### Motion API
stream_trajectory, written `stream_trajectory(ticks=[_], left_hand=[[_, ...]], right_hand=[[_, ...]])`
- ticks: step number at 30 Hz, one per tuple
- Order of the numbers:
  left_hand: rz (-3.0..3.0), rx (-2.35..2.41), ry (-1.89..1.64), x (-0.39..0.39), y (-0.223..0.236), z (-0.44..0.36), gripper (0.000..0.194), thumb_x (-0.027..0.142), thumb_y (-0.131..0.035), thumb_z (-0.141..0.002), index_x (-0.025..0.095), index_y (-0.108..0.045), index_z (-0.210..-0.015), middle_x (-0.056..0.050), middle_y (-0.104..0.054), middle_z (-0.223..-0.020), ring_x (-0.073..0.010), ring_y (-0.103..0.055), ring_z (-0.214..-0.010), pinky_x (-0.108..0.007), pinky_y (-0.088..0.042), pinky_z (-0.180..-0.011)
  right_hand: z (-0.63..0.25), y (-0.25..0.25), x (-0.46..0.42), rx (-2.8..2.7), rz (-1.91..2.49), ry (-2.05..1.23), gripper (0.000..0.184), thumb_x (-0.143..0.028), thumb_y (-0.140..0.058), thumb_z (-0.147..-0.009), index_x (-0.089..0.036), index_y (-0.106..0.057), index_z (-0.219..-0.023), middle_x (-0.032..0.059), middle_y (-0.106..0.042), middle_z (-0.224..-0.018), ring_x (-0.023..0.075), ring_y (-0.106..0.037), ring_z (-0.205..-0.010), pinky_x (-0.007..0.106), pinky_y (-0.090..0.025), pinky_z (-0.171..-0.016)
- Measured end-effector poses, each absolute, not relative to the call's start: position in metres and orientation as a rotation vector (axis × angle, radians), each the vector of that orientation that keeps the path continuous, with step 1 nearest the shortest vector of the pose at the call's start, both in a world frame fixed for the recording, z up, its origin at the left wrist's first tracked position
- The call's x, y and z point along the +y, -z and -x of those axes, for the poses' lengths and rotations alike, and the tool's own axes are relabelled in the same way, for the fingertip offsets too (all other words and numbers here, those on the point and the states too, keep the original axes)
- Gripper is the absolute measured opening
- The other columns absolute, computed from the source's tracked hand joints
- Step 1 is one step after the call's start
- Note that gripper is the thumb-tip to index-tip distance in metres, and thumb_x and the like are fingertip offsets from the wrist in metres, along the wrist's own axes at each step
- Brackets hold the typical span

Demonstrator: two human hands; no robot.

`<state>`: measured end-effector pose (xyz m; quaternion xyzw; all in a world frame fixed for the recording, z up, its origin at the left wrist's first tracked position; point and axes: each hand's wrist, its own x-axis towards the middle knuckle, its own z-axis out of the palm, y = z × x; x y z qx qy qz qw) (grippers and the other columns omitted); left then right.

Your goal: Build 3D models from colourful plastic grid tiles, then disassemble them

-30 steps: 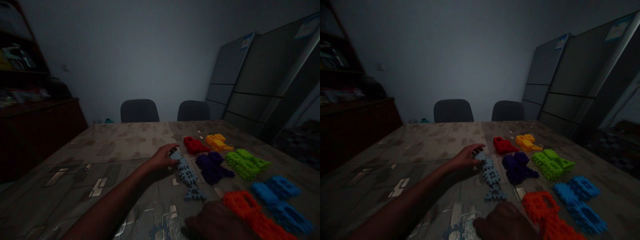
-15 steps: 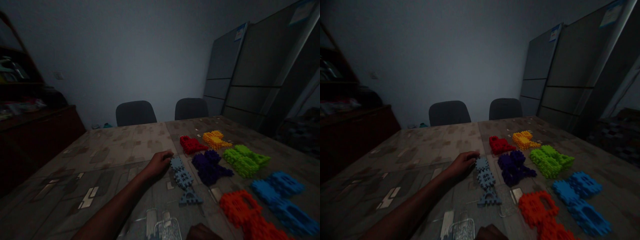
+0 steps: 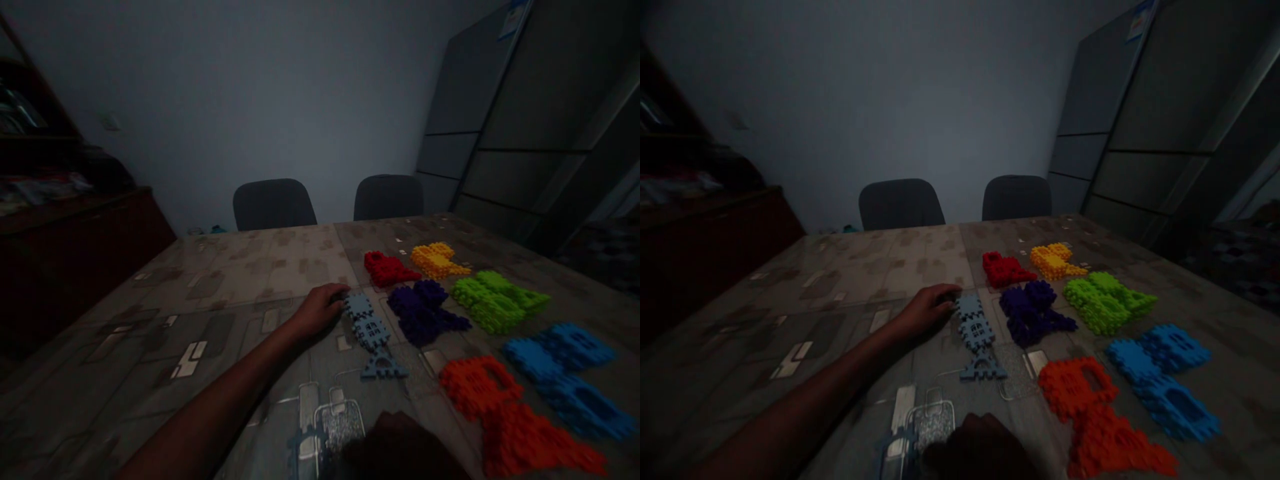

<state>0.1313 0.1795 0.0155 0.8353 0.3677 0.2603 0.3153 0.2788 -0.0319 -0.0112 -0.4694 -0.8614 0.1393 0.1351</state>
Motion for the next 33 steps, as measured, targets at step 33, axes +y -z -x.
stream_trajectory(ticks=[33], left_hand=[[-2.603,0.806,-0.98,0.16,0.013,-0.052,0.03,0.006,-0.046,-0.089,0.018,-0.069,-0.104,-0.009,-0.072,-0.107,-0.0235,-0.067,-0.1,-0.042,-0.054,-0.09]], right_hand=[[-0.293,0.004,-0.031,-2.438,1.198,0.221,0.051,-0.022,-0.073,-0.08,-0.022,-0.052,-0.126,0.0015,-0.069,-0.094,0.0204,-0.064,-0.077,0.033,-0.048,-0.071]])
